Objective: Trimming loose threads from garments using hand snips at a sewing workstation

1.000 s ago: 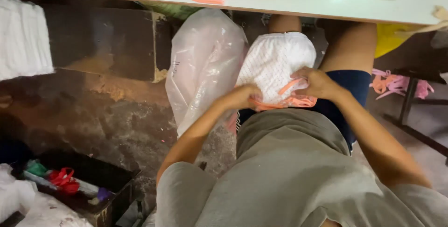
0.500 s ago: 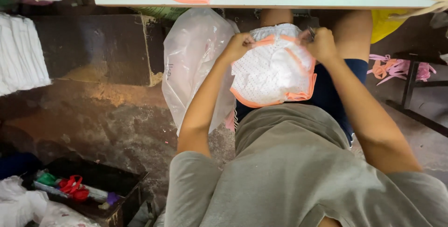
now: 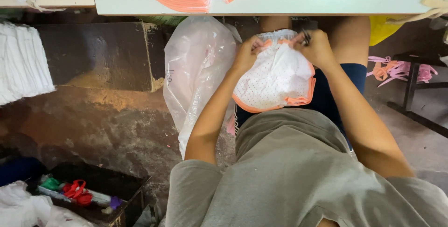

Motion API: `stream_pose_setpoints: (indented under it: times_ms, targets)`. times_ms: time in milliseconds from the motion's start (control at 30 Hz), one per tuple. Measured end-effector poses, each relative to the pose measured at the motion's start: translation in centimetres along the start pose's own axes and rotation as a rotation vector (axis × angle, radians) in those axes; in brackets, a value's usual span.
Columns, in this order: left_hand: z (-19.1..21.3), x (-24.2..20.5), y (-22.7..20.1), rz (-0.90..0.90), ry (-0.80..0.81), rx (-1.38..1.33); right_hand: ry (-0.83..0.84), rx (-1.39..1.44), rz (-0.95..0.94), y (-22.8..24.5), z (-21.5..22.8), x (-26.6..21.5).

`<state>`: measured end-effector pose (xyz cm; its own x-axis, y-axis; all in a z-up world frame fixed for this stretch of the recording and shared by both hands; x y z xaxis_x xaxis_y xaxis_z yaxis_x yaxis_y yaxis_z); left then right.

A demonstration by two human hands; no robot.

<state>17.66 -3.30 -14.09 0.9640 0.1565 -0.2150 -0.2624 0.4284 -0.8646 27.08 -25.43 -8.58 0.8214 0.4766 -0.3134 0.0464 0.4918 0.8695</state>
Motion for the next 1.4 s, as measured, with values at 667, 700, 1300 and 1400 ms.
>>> stream_pose_setpoints:
  times_ms: [667,700,1300,1400]
  targets:
    - [9.0,-3.1,-18.3,-0.179,-0.315,-0.212,-0.042,0.205,0.221,12.4,8.2,-4.6]
    - [10.4,-2.9,-21.0,-0.259,-0.342,-0.245,-0.077,0.201,0.272,14.1,9.6,-4.8]
    - [3.5,13.3,-38.0,-0.458,-0.269,0.722,-0.43,0.83,-0.148,12.7,16.7,-2.3]
    - [2.1,9.0,-36.5,-0.637,-0.357,0.748,-0.488,0.981,-0.177,9.0,15.8,-1.2]
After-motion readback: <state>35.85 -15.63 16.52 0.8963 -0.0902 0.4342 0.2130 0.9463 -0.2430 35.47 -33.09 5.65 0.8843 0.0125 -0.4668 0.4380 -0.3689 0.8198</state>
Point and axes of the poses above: each hand's wrist, its own x-axis towards the middle knuckle, its own z-axis out of the back of the hand, y = z × x, the point moved 8 cm from there along x, towards the middle knuckle, and after that the axes turned 5 degrees about x, right-handed, at the moved point
